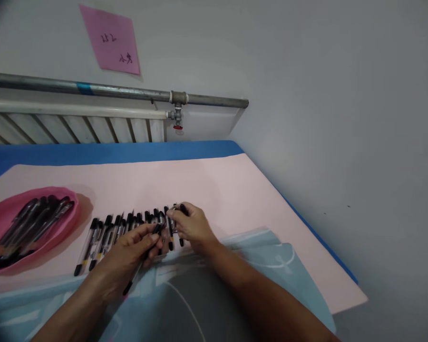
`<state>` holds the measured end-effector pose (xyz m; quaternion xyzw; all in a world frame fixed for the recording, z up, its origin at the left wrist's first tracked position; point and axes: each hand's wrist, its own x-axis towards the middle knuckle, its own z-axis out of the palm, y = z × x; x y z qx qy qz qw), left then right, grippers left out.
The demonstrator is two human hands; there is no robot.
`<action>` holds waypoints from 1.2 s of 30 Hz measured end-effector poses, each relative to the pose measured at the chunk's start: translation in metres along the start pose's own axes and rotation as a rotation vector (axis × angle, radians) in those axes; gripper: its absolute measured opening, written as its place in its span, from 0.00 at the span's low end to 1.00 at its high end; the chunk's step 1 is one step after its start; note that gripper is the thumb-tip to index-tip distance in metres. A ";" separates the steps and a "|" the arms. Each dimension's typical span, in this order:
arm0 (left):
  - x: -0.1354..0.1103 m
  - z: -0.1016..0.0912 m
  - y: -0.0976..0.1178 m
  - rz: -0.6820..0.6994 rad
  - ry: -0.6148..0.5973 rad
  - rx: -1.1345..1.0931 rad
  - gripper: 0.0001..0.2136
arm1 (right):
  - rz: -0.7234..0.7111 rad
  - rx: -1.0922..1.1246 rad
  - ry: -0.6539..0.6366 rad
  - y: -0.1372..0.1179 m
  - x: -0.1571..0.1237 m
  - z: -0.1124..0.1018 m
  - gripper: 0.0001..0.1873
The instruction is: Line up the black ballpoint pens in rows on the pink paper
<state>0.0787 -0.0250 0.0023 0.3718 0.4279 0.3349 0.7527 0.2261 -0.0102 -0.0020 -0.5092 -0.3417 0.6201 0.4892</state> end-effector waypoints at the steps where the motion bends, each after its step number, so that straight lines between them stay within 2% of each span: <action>1: 0.000 0.001 0.000 0.009 0.036 -0.007 0.09 | 0.016 0.029 0.002 -0.001 0.000 -0.001 0.13; 3: 0.000 0.002 0.001 0.042 0.111 -0.023 0.14 | 0.073 0.035 -0.048 -0.001 -0.002 -0.001 0.13; 5: 0.001 0.001 0.000 0.076 0.129 -0.016 0.18 | 0.122 -0.008 -0.127 0.000 -0.005 0.000 0.11; 10: 0.002 0.000 -0.005 0.122 0.087 0.069 0.24 | 0.160 -0.073 -0.232 0.004 -0.011 0.005 0.11; 15: -0.003 0.002 -0.001 0.079 0.034 0.122 0.28 | 0.204 -0.058 -0.290 0.003 -0.010 0.003 0.11; 20: -0.007 0.003 0.007 0.068 0.004 0.116 0.27 | 0.153 0.032 -0.205 -0.007 0.001 -0.012 0.13; 25: -0.003 -0.002 0.005 0.059 0.141 0.108 0.25 | 0.055 0.002 -0.026 -0.028 0.024 -0.060 0.13; 29: 0.001 -0.001 0.003 0.085 0.208 0.076 0.22 | 0.160 -0.126 0.016 -0.036 0.039 -0.088 0.12; 32: 0.000 0.001 0.003 0.081 0.219 0.064 0.20 | 0.227 -0.247 0.031 -0.031 0.049 -0.089 0.10; 36: -0.001 0.002 0.005 0.051 0.220 0.075 0.18 | 0.205 -0.345 -0.013 -0.016 0.057 -0.075 0.09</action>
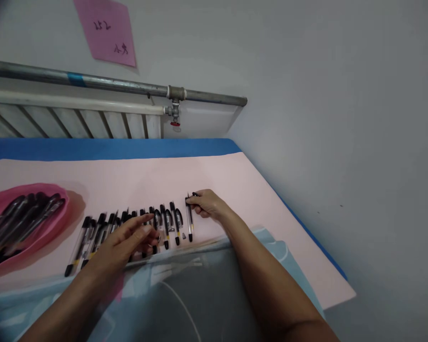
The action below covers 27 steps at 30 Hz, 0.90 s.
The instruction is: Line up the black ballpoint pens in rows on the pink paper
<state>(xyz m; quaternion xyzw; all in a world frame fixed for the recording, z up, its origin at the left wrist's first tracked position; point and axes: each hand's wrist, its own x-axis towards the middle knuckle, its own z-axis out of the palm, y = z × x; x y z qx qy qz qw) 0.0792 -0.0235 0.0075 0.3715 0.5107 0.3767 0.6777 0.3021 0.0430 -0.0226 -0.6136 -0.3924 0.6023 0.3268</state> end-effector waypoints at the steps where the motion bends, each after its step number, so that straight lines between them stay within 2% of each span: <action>1: 0.000 0.000 0.001 -0.006 -0.003 0.003 0.18 | -0.020 -0.030 -0.002 0.002 0.002 0.005 0.09; 5: -0.001 0.000 0.002 -0.029 -0.013 0.025 0.17 | -0.128 -0.234 0.059 0.004 0.001 0.020 0.09; 10: -0.001 -0.002 0.002 -0.031 -0.038 0.040 0.19 | -0.224 -0.530 0.164 -0.003 -0.009 0.026 0.12; 17: 0.001 -0.003 0.000 -0.036 -0.052 0.052 0.20 | -0.193 -0.691 0.157 -0.001 -0.019 0.025 0.08; 27: 0.001 -0.003 -0.003 -0.052 -0.065 0.068 0.17 | -0.320 -0.936 0.227 0.006 -0.023 0.025 0.08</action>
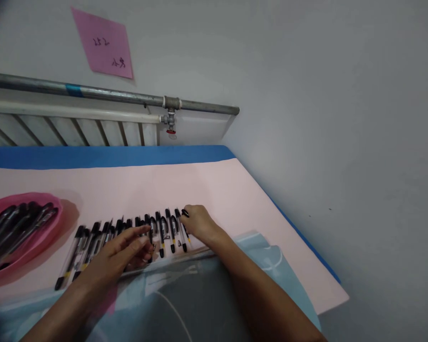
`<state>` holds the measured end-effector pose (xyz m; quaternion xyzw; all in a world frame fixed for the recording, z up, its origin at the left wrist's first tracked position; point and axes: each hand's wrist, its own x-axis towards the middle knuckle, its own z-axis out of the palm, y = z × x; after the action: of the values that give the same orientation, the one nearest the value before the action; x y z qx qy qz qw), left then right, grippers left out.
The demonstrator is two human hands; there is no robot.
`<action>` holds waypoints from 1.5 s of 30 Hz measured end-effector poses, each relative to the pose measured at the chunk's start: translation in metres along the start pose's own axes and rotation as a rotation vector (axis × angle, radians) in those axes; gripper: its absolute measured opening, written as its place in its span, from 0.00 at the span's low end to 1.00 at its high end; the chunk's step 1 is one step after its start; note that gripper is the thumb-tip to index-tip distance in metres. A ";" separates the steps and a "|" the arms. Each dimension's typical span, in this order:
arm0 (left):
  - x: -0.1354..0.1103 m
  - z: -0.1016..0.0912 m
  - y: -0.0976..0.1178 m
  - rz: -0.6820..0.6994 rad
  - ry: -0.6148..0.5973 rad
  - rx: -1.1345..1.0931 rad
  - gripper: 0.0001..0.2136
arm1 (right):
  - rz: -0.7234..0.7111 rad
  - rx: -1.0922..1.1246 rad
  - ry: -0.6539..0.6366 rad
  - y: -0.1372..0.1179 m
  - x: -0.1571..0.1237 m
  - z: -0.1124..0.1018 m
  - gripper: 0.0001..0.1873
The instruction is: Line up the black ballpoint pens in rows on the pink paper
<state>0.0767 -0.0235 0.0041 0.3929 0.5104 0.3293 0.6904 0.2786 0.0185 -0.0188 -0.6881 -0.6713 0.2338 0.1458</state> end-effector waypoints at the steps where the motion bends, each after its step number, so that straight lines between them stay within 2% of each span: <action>1: 0.000 0.000 0.000 0.001 -0.007 0.003 0.17 | 0.009 0.005 -0.005 -0.001 0.001 0.000 0.08; 15: 0.005 -0.003 -0.008 0.018 -0.008 0.034 0.14 | 0.095 0.216 -0.196 0.001 -0.020 -0.012 0.06; 20: 0.004 -0.006 -0.006 0.054 -0.033 0.153 0.20 | 0.099 0.139 -0.178 0.002 -0.023 -0.020 0.07; 25: 0.005 -0.009 -0.007 0.052 -0.033 0.210 0.23 | 0.001 0.007 -0.292 -0.003 -0.030 -0.026 0.06; 32: 0.006 -0.011 -0.007 0.074 -0.082 0.321 0.23 | 0.040 0.121 -0.346 0.000 -0.032 -0.028 0.08; 34: 0.006 -0.012 -0.007 0.079 -0.095 0.359 0.23 | 0.030 0.119 -0.302 0.003 -0.030 -0.027 0.09; 37: 0.006 -0.013 -0.007 0.102 -0.086 0.418 0.23 | 0.016 0.079 -0.116 0.004 -0.026 -0.023 0.09; 40: 0.007 -0.015 -0.007 0.132 -0.074 0.458 0.21 | 0.021 0.061 0.024 0.006 -0.023 -0.018 0.16; 42: 0.008 -0.016 -0.008 0.149 -0.061 0.479 0.21 | -0.015 0.031 0.043 0.006 -0.022 -0.014 0.18; 45: 0.008 -0.017 -0.008 0.167 -0.043 0.485 0.20 | -0.099 -0.056 0.031 0.008 -0.022 -0.012 0.13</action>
<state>0.0627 -0.0169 -0.0093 0.5947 0.5254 0.2445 0.5572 0.2915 -0.0020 -0.0100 -0.6614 -0.7084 0.1967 0.1481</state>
